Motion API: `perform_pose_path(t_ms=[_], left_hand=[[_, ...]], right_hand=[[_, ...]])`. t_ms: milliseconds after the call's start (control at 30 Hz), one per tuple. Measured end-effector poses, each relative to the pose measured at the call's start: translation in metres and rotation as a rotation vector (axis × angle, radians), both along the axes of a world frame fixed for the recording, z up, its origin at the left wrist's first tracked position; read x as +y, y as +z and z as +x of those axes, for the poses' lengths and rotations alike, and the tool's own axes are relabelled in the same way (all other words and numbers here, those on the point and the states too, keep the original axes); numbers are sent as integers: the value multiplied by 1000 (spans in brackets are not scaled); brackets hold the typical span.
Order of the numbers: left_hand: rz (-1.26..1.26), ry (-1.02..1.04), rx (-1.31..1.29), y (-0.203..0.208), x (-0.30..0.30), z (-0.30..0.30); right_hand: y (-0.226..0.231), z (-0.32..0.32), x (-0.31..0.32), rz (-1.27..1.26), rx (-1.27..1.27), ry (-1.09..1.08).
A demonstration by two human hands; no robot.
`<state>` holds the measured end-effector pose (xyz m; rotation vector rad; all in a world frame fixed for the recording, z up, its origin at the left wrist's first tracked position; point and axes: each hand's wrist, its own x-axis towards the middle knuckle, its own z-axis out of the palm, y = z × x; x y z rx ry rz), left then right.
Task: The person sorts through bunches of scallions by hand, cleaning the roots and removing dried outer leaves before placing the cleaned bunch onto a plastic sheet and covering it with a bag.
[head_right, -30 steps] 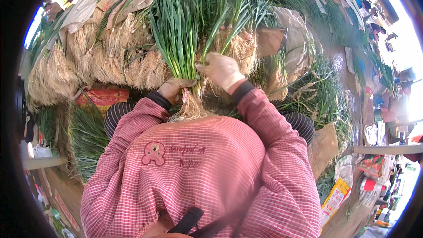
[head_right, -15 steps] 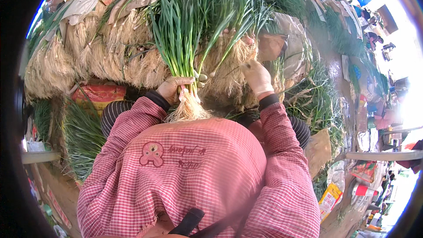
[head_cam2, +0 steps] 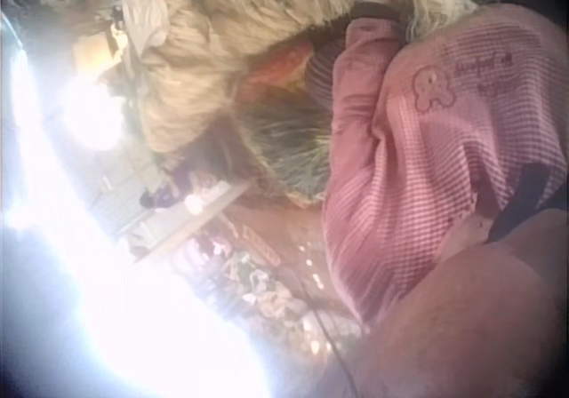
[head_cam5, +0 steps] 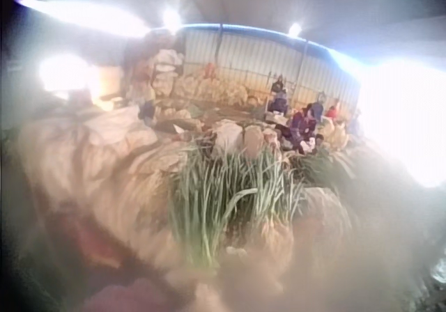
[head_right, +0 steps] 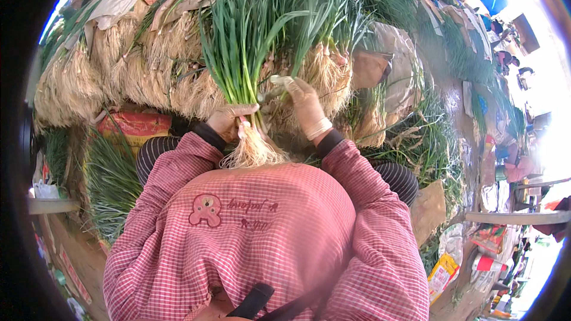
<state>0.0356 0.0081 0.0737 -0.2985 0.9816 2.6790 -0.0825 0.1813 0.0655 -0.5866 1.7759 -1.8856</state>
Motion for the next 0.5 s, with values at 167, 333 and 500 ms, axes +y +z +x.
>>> perform_pose_path(t_ms=[167, 333, 500], left_hand=[[-449, -38, -134, -25, 0, -5], [-468, 23, -172, -31, 5, -5], [-230, -40, -91, -42, -7, -2]], right_hand=[[-16, -4, -21, 660, 684, 62], [7, 1, -31, 889, 1256, 72], [17, -14, -27, 1095, 1116, 215]])
